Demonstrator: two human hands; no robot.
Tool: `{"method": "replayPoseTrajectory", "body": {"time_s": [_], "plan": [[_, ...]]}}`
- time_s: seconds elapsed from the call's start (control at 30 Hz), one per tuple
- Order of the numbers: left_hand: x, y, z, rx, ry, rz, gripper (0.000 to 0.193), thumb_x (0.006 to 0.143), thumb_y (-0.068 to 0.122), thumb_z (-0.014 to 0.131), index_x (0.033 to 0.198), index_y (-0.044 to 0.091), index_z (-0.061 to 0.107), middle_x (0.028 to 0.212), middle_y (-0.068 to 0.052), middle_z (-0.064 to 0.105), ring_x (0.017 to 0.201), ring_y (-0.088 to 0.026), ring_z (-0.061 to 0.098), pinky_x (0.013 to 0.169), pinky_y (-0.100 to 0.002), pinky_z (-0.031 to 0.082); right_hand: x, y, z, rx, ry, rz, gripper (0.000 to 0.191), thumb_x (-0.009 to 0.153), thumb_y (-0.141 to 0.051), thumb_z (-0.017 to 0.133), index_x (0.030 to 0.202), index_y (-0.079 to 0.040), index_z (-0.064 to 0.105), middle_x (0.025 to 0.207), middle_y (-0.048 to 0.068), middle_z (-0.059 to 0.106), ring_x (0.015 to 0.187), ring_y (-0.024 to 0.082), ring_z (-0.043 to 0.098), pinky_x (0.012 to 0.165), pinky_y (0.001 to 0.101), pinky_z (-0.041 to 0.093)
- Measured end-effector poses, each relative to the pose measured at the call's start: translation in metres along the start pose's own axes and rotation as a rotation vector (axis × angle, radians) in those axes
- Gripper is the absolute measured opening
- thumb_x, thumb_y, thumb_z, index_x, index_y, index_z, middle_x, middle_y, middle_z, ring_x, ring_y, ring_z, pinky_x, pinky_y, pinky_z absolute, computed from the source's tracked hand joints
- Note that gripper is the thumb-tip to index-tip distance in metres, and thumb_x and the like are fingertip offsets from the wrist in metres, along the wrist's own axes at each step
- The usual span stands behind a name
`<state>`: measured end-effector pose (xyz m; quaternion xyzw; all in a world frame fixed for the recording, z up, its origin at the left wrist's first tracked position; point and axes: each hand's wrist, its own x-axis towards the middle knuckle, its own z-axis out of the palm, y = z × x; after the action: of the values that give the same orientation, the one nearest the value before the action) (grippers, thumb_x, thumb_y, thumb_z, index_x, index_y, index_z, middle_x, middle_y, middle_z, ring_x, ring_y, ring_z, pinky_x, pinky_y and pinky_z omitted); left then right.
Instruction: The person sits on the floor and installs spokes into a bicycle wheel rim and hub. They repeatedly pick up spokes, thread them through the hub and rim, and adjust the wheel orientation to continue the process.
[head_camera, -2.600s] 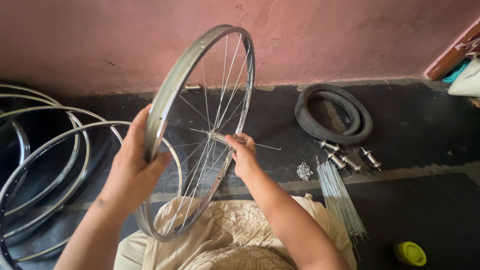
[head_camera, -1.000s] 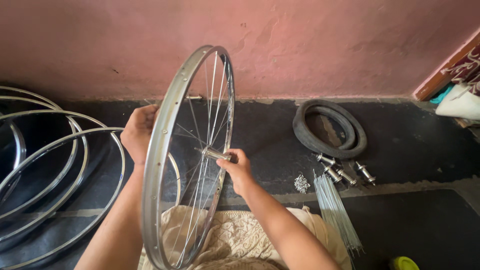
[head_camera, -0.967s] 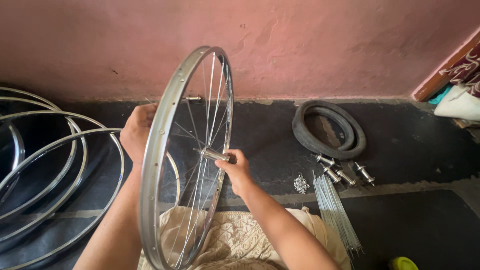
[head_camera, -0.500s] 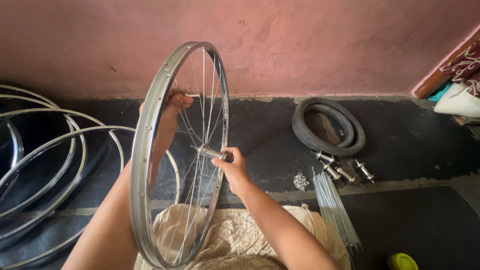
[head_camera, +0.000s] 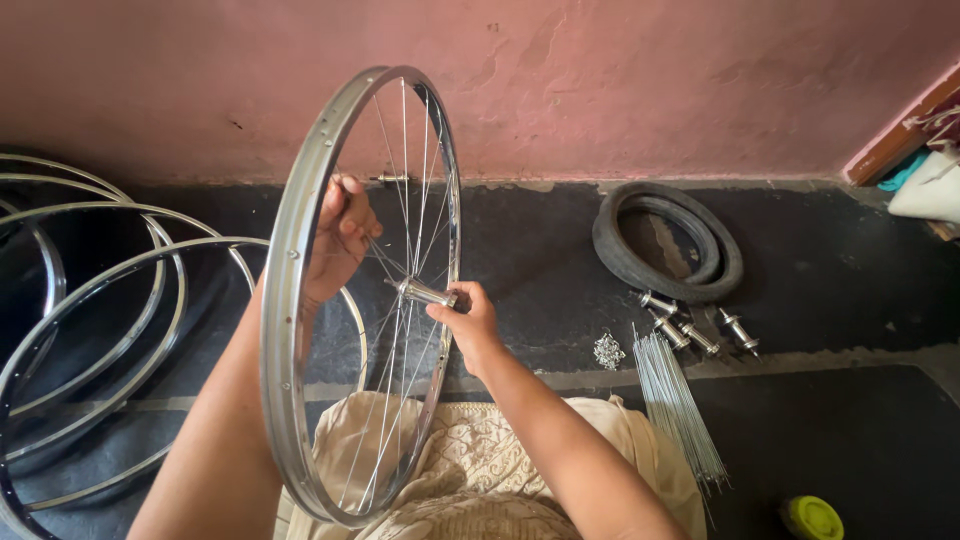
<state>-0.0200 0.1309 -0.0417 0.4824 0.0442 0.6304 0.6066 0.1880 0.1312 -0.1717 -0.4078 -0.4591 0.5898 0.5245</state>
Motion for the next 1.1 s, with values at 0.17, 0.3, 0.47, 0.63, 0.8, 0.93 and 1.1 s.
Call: {"method": "replayPoseTrajectory", "body": {"time_s": [0.17,0.3,0.47,0.63,0.8,0.93,1.1], "plan": [[-0.037,-0.004,0.007,0.130,0.633,-0.129,0.036,0.094,0.016,0.059,0.129,0.004,0.059,0.113,-0.005,0.071,0.105,-0.015,0.068,0.096,-0.031,0.054,0.005,0.005,-0.009,-0.057,0.041,-0.028,0.045,0.076,-0.007,0.086,0.114,-0.005,0.063,0.099,0.003,0.065,0.090,0.012,0.061,0.080,0.0296,0.052],[-0.103,-0.002,0.016,0.808,0.512,-0.148,0.034,0.098,0.009,0.067,0.131,0.005,0.068,0.116,-0.003,0.065,0.102,-0.010,0.060,0.088,-0.025,0.047,0.006,0.002,-0.018,-0.221,0.082,-0.117,0.043,0.075,-0.010,0.088,0.114,-0.007,0.069,0.106,0.007,0.071,0.096,0.016,0.065,0.085,0.0309,0.053],[-0.147,0.012,0.044,0.750,0.327,-0.292,0.029,0.104,0.018,0.060,0.126,0.001,0.071,0.121,-0.004,0.066,0.100,-0.012,0.058,0.083,-0.027,0.046,-0.006,-0.010,-0.018,-0.885,0.087,-1.027,0.047,0.075,-0.007,0.079,0.120,-0.009,0.066,0.117,0.015,0.070,0.106,0.035,0.066,0.094,0.0416,0.051],[-0.151,0.031,0.092,0.629,0.281,-0.242,0.065,0.099,0.048,0.055,0.140,-0.003,0.055,0.135,-0.014,0.066,0.126,-0.020,0.059,0.110,-0.033,0.042,-0.010,-0.007,-0.016,-1.086,-0.030,-0.993,0.026,0.093,-0.001,0.067,0.117,-0.010,0.066,0.107,0.007,0.071,0.098,0.030,0.070,0.092,0.0418,0.056],[-0.162,0.012,0.140,1.249,0.220,-0.030,0.098,0.073,0.014,0.078,0.154,-0.004,0.027,0.146,-0.021,0.056,0.140,-0.031,0.051,0.118,-0.043,0.033,-0.002,-0.001,-0.027,-0.954,-0.020,-1.009,0.024,0.095,0.000,0.063,0.117,-0.011,0.065,0.106,0.008,0.072,0.097,0.029,0.071,0.085,0.0379,0.060],[-0.157,0.005,0.136,1.237,0.370,0.028,0.080,0.076,0.002,0.068,0.149,-0.001,0.038,0.142,-0.017,0.061,0.135,-0.027,0.060,0.119,-0.040,0.044,0.001,0.003,-0.034,-0.960,-0.097,-1.009,0.026,0.095,0.001,0.061,0.119,-0.009,0.063,0.107,0.010,0.070,0.101,0.030,0.070,0.091,0.0384,0.059],[-0.139,0.033,0.097,1.133,0.554,-0.158,0.051,0.075,-0.003,0.064,0.125,-0.002,0.057,0.115,-0.010,0.068,0.108,-0.019,0.066,0.097,-0.032,0.053,0.015,0.004,-0.036,-1.153,-0.106,-1.032,0.027,0.093,0.000,0.060,0.117,-0.010,0.064,0.113,0.011,0.068,0.107,0.032,0.068,0.096,0.0397,0.056]]}}
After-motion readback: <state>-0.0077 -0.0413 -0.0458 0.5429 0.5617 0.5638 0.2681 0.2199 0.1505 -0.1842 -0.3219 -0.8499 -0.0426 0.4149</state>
